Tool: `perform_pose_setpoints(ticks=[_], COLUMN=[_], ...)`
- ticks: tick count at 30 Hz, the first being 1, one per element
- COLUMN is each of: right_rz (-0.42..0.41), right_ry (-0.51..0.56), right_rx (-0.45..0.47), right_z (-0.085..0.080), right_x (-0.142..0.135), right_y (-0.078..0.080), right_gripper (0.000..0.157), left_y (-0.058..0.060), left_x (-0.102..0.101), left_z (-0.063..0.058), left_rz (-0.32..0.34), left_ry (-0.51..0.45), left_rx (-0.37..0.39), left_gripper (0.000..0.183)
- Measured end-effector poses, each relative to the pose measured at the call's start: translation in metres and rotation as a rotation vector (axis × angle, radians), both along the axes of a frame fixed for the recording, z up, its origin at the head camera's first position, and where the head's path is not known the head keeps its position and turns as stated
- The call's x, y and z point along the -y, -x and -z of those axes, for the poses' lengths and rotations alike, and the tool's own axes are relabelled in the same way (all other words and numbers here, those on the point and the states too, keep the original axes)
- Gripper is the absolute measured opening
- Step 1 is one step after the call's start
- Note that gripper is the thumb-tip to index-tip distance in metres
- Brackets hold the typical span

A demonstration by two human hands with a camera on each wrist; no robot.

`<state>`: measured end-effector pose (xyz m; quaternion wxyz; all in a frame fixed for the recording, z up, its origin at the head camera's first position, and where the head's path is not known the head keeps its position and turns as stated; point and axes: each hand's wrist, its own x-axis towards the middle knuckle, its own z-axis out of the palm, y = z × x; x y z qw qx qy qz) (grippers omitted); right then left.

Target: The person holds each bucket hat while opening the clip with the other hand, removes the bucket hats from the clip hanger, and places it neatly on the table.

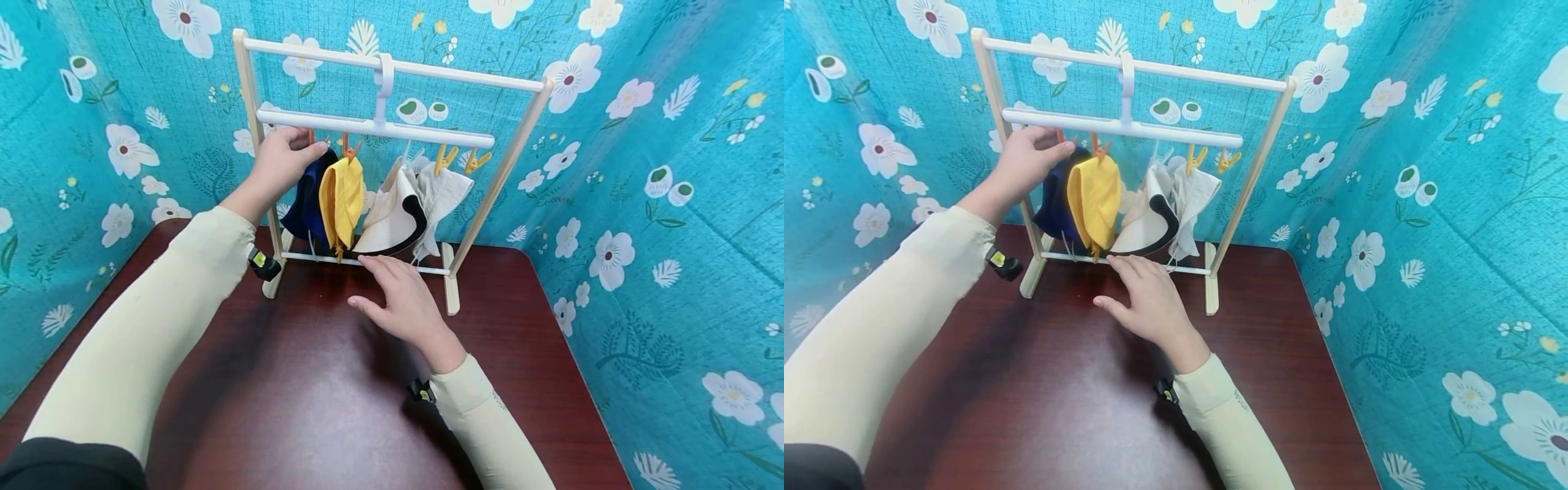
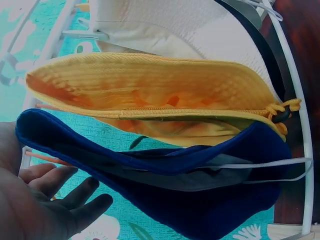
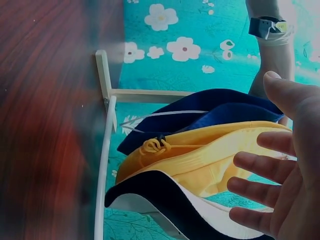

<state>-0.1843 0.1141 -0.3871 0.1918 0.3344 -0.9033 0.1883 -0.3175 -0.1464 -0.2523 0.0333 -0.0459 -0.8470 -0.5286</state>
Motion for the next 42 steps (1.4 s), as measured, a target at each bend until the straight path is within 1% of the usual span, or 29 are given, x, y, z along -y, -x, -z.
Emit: perform_pose_setpoints(ticks=[4, 6, 11, 17, 27, 30, 34, 37, 42], right_rz=[-0.009, -0.011, -0.001, 0.002, 0.040, 0.062, 0.119, 0.148, 0.151], right_ry=[-0.003, -0.002, -0.020, -0.030, 0.009, 0.018, 0.035, 0.056, 0.100], right_rx=[0.000, 0.006, 0.032, 0.055, 0.134, 0.167, 0.249, 0.311, 0.371], right_z=[0.000, -0.001, -0.002, -0.004, -0.012, -0.015, -0.019, -0.021, -0.022], right_x=[0.006, 0.010, 0.020, 0.034, 0.050, 0.058, 0.067, 0.074, 0.085], right_y=[0.000, 0.000, 0.002, 0.007, 0.016, 0.018, 0.020, 0.022, 0.027], right_gripper=[0.073, 0.073, 0.073, 0.073, 0.073, 0.073, 0.073, 0.074, 0.075], left_y=[0.004, 0.006, 0.006, 0.004, 0.003, 0.002, 0.002, 0.001, 0.002], left_x=[0.001, 0.002, 0.001, -0.005, -0.011, -0.011, -0.012, -0.012, -0.013], left_z=[0.001, 0.002, 0.004, 0.004, 0.004, 0.006, 0.010, 0.012, 0.013], left_rz=[0.000, -0.003, -0.012, -0.024, -0.047, -0.053, -0.053, -0.057, -0.059], left_ry=[-0.071, -0.087, -0.098, -0.121, -0.160, -0.176, -0.178, -0.170, -0.195], left_rx=[0.023, 0.025, 0.021, -0.001, -0.039, -0.064, -0.087, -0.088, -0.069], left_gripper=[0.073, 0.072, 0.068, 0.063, 0.059, 0.056, 0.054, 0.055, 0.056])
